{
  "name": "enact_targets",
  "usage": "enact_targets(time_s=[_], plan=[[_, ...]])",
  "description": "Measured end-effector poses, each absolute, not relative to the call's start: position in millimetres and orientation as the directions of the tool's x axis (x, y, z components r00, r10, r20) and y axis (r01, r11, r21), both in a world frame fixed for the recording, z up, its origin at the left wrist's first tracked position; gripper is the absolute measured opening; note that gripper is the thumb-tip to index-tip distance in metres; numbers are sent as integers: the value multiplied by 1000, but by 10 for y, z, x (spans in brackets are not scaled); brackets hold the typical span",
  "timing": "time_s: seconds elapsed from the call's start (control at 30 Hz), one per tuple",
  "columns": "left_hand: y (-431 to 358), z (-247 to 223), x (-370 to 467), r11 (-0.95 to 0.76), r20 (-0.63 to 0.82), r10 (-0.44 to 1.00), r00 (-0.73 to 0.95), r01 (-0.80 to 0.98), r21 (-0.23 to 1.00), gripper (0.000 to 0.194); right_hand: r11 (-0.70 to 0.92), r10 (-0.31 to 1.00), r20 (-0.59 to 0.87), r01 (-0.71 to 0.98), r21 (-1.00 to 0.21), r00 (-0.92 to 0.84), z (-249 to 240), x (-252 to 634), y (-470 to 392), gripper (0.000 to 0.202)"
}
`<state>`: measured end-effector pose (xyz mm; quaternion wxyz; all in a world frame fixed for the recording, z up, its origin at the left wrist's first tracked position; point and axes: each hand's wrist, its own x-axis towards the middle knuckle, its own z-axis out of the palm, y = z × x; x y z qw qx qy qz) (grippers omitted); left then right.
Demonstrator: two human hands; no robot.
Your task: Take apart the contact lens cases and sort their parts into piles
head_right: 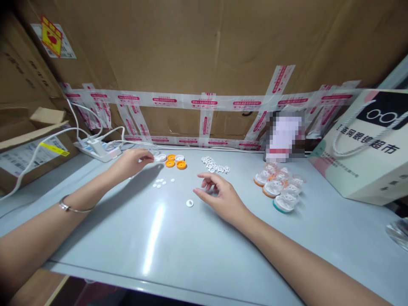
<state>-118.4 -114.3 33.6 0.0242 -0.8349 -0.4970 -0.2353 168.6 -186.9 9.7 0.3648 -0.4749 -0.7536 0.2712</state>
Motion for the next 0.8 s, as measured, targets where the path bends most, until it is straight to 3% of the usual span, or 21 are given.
enact_targets(time_s=[0.1,0.23,0.43,0.6,0.8], plan=[[-1009,215,-1285,-437,298,878,375,882,178,14,382,920,248,546,-745,-304,87,1687,-1867,31],[-976,131,-1240,-454,273,877,395,866,207,15,369,922,212,571,-733,-324,84,1681,-1873,28],[-1327,258,-890,-511,387,834,393,814,275,18,366,924,207,583,-726,-322,36,1690,-1831,20],[-1859,255,-387,-674,276,729,626,585,451,21,345,929,175,592,-728,-326,8,1712,-1811,18],[-1953,39,-214,-721,289,676,678,526,452,16,367,920,182,598,-713,-347,8,1721,-1814,16]])
